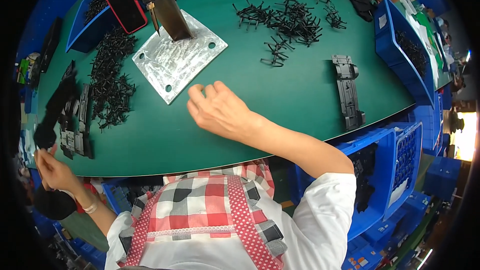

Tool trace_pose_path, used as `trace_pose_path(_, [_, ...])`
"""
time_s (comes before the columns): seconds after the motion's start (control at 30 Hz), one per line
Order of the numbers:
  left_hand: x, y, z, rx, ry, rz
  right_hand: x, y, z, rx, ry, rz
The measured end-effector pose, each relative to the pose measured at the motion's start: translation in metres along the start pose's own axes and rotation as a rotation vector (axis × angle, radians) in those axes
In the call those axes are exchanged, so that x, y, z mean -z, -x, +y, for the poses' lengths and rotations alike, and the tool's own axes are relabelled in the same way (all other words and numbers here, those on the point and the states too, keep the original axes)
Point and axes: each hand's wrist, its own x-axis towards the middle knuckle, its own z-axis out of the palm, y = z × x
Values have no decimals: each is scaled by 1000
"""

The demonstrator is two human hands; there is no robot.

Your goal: Assemble toy car chassis by attaching small black components at a factory workbench.

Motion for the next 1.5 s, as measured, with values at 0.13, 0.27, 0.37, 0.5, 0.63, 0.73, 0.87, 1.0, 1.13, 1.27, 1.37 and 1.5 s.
trace_pose_path(0.13, [-14, 74, 103, -369, 527, -513, 27, 5, -3, 53, -237, 99])
trace_pose_path(0.27, [-54, 130, 138, -682, 1040, -804, 94, -2, 5, -41, -1031, 131])
trace_pose_path(0.37, [-70, 144, 170, -699, 1074, -1050, 97, 1, 20, 36, -1528, -174])
trace_pose_path(0.5, [-89, 130, 190, -661, 1022, -905, 85, 4, -4, 200, -99, -103])
trace_pose_path(0.63, [-88, 67, 219, -437, 1210, -877, 59, 14, -23, 198, -304, -235])
trace_pose_path(0.73, [-65, 50, 260, -694, 1176, -986, 50, 22, -27, 252, -325, -9])
trace_pose_path(0.87, [-61, 64, 277, -756, 1184, -1055, 57, 38, -22, 210, -350, -9])
trace_pose_path(1.0, [-66, 75, 275, -690, 1196, -1020, 64, 62, -5, 170, -404, -9])
trace_pose_path(1.13, [-70, 84, 275, -724, 1273, -972, 35, 12, -31, 107, -436, -14])
trace_pose_path(1.27, [-70, 81, 274, -694, 1205, -1005, 46, 51, -30, 79, -498, -11])
trace_pose_path(1.37, [-68, 82, 273, -702, 1213, -1031, 51, 60, -37, 52, -531, -7])
trace_pose_path(1.5, [-68, 94, 266, -751, 1250, -1043, 42, 45, -40, 28, -577, 8])
